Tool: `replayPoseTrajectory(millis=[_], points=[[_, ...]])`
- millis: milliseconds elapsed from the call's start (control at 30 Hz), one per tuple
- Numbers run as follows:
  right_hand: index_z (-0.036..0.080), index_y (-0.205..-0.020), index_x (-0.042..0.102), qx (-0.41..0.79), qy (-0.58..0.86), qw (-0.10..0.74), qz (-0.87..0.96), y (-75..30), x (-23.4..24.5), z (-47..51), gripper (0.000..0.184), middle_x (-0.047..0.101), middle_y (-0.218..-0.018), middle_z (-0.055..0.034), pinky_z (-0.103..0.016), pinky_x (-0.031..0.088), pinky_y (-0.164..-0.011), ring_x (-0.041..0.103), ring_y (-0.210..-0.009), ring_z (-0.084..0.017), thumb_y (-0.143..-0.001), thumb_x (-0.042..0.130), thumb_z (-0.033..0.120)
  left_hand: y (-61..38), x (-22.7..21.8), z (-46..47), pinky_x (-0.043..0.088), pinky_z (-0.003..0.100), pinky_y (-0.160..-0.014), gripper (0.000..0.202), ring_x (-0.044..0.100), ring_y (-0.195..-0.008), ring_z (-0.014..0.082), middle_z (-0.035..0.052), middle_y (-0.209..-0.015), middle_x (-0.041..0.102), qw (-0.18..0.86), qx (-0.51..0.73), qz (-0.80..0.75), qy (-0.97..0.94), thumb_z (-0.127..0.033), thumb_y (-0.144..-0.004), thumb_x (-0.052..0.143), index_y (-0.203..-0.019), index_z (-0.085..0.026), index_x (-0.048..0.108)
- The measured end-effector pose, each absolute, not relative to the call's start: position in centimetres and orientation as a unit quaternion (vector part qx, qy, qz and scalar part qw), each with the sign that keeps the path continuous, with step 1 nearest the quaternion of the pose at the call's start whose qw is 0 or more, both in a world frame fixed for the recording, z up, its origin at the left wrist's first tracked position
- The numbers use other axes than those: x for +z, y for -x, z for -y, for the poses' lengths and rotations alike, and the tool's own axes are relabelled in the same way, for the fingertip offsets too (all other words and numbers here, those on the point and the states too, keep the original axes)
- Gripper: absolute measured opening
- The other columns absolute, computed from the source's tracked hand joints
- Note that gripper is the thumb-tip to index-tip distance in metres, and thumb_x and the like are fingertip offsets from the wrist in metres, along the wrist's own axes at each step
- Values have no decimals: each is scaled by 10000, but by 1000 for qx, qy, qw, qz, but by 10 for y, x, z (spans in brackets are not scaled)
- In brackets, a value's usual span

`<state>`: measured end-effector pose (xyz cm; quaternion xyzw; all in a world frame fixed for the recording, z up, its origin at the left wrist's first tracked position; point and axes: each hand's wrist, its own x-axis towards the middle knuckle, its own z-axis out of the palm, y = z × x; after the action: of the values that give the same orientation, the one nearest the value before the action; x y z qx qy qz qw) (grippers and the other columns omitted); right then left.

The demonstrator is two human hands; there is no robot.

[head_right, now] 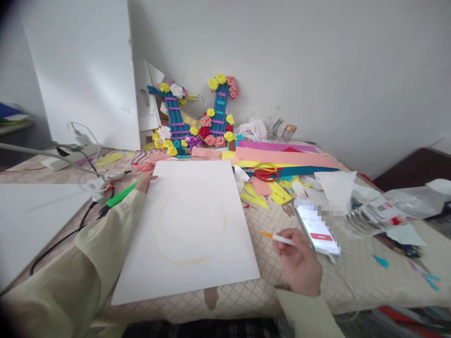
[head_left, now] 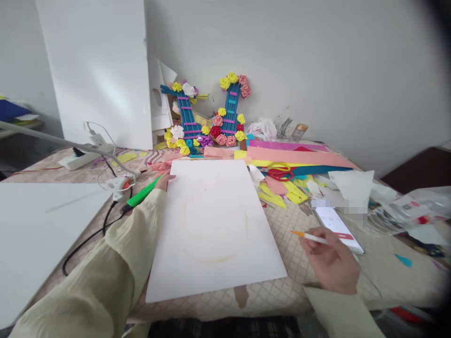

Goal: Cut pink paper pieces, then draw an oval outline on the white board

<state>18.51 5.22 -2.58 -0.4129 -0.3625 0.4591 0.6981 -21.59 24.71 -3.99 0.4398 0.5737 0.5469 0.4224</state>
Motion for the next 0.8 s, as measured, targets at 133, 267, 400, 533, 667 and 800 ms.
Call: replayPoseTrajectory(millis=[133, 267, 400, 533, 667, 800], points=[[182, -599, 577, 486, 430, 637, 415, -179, -9, -88, 93, 473, -506, 29, -229, 329, -400, 450, -452, -101, -662, 632, 222, 219, -46, -249, 461, 405, -793, 294, 544, -950, 206, 77, -1093, 540, 438, 524, -580, -443, -297, -828, 508, -1075, -138, 522], [173, -661, 573, 503, 456, 547, 490, -160, -14, -127, 114, 547, -535, 16, -223, 304, -398, 498, -473, -115, -702, 626, 264, 222, -52, -254, 461, 404, -793, 279, 545, -946, 201, 77, -1086, 544, 458, 514, -576, -442, -284, -828, 510, -1060, -132, 529], [149, -621, 555, 509, 459, 508, 521, -149, -27, -153, 155, 553, -488, 13, -214, 298, -389, 476, -438, -103, -687, 638, 262, 221, -54, -254, 461, 397, -785, 289, 559, -914, 190, 77, -1058, 561, 469, 521, -571, -427, -305, -832, 501, -1060, -131, 530], [146, -608, 552, 494, 474, 500, 531, -148, -36, -160, 154, 506, -446, 46, -194, 287, -377, 435, -400, -74, -684, 637, 249, 219, -54, -252, 460, 397, -772, 345, 591, -835, 191, 59, -935, 619, 476, 530, -568, -413, -327, -774, 559, -1059, -132, 552], [144, -612, 563, 488, 483, 490, 537, -149, -39, -159, 140, 524, -466, 40, -188, 314, -390, 459, -417, -75, -684, 632, 243, 218, -52, -252, 460, 376, -771, 381, 600, -822, 211, 37, -888, 639, 475, 532, -564, -417, -291, -687, 622, -1030, -130, 577], [148, -607, 565, 486, 487, 484, 541, -148, -39, -159, 137, 525, -471, 41, -186, 321, -386, 463, -415, -75, -680, 630, 245, 220, -55, -255, 462, 382, -770, 298, 578, -865, 187, 68, -994, 595, 473, 523, -560, -434, -300, -804, 532, -1043, -123, 544]])
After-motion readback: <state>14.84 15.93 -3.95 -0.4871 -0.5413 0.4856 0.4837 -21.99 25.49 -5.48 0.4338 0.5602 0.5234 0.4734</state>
